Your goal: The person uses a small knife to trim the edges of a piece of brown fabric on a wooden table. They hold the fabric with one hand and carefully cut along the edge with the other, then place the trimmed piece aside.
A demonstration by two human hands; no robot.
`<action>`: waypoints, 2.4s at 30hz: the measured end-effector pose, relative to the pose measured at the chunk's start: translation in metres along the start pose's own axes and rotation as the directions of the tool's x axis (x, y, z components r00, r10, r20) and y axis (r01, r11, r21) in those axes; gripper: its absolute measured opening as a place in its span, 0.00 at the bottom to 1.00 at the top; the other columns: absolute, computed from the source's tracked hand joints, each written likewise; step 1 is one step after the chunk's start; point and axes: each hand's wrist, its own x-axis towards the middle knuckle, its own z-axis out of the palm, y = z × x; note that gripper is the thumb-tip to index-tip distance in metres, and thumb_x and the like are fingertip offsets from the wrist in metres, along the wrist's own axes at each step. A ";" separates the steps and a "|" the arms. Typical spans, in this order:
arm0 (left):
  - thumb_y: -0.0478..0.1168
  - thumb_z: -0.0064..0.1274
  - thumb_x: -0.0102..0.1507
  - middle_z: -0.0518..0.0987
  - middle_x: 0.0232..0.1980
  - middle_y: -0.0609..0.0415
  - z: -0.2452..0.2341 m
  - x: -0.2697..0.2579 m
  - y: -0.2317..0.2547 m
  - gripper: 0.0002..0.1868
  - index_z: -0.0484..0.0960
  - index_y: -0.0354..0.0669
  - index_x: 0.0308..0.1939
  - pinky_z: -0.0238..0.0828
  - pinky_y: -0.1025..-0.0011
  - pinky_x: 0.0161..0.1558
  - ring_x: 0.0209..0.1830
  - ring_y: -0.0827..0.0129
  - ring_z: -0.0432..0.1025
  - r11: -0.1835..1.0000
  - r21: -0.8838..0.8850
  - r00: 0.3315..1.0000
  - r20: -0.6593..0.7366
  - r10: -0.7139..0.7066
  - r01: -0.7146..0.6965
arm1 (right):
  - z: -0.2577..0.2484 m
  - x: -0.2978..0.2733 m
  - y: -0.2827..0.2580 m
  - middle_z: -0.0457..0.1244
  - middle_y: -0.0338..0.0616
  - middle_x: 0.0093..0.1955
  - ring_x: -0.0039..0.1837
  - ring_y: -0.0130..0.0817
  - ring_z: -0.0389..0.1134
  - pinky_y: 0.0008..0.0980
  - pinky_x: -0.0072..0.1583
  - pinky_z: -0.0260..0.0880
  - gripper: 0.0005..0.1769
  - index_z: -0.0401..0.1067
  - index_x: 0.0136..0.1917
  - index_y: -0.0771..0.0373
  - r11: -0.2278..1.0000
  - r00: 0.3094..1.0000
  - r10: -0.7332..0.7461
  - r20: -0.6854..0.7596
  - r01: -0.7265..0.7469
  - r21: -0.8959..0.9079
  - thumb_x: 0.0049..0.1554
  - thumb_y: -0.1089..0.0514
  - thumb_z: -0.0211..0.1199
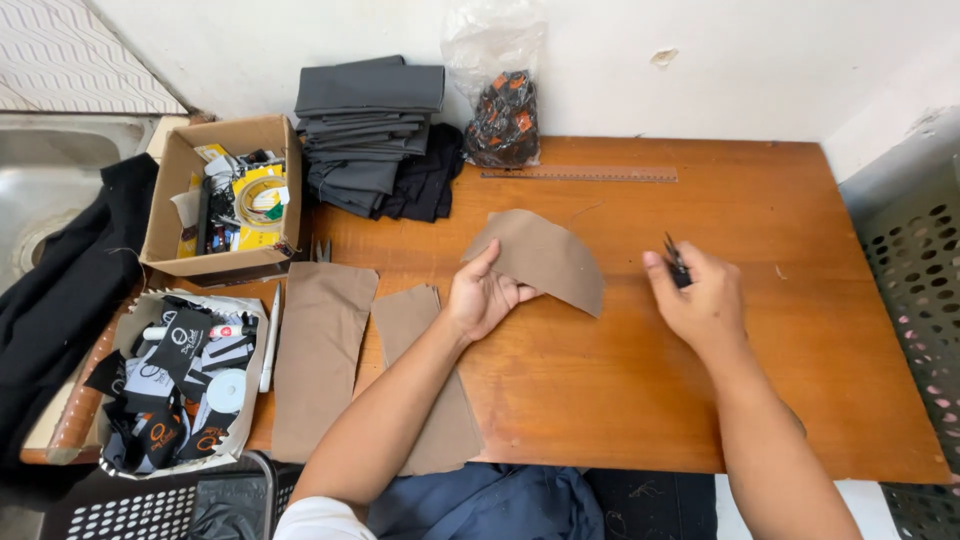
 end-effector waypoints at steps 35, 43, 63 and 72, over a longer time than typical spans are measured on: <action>0.56 0.34 0.60 0.71 0.52 0.46 0.015 -0.007 0.008 0.24 0.73 0.47 0.49 0.48 0.45 0.59 0.56 0.47 0.60 0.958 -0.275 0.996 -0.040 0.079 -0.087 | 0.022 -0.036 -0.072 0.63 0.49 0.35 0.24 0.28 0.59 0.24 0.24 0.61 0.12 0.48 0.37 0.52 0.407 0.745 0.665 0.054 -0.422 0.810 0.56 0.60 0.49; 0.55 0.34 0.59 0.72 0.51 0.47 0.029 -0.012 0.018 0.23 0.74 0.48 0.48 0.49 0.46 0.59 0.55 0.50 0.63 0.943 -0.323 0.996 0.003 0.087 -0.081 | 0.046 -0.033 -0.077 0.59 0.45 0.25 0.21 0.30 0.59 0.25 0.21 0.61 0.16 0.51 0.31 0.56 0.403 0.831 0.499 0.246 -0.474 0.783 0.48 0.65 0.58; 0.55 0.32 0.60 0.73 0.51 0.52 -0.003 0.001 0.048 0.23 0.71 0.49 0.51 0.56 0.55 0.59 0.53 0.58 0.66 0.923 -0.216 0.947 -0.123 0.296 -0.317 | 0.017 0.024 0.110 0.57 0.47 0.21 0.22 0.35 0.61 0.30 0.22 0.61 0.15 0.58 0.32 0.63 0.817 0.807 0.576 -0.133 -0.562 0.132 0.49 0.57 0.63; 0.52 0.30 0.62 0.69 0.55 0.50 -0.020 0.007 0.039 0.24 0.61 0.48 0.59 0.66 0.63 0.44 0.52 0.58 0.65 0.940 -0.183 0.957 -0.084 0.278 -0.289 | -0.058 -0.077 -0.004 0.48 0.42 0.20 0.20 0.31 0.53 0.27 0.20 0.50 0.19 0.46 0.30 0.56 0.375 0.659 0.532 0.532 -0.746 0.550 0.47 0.66 0.56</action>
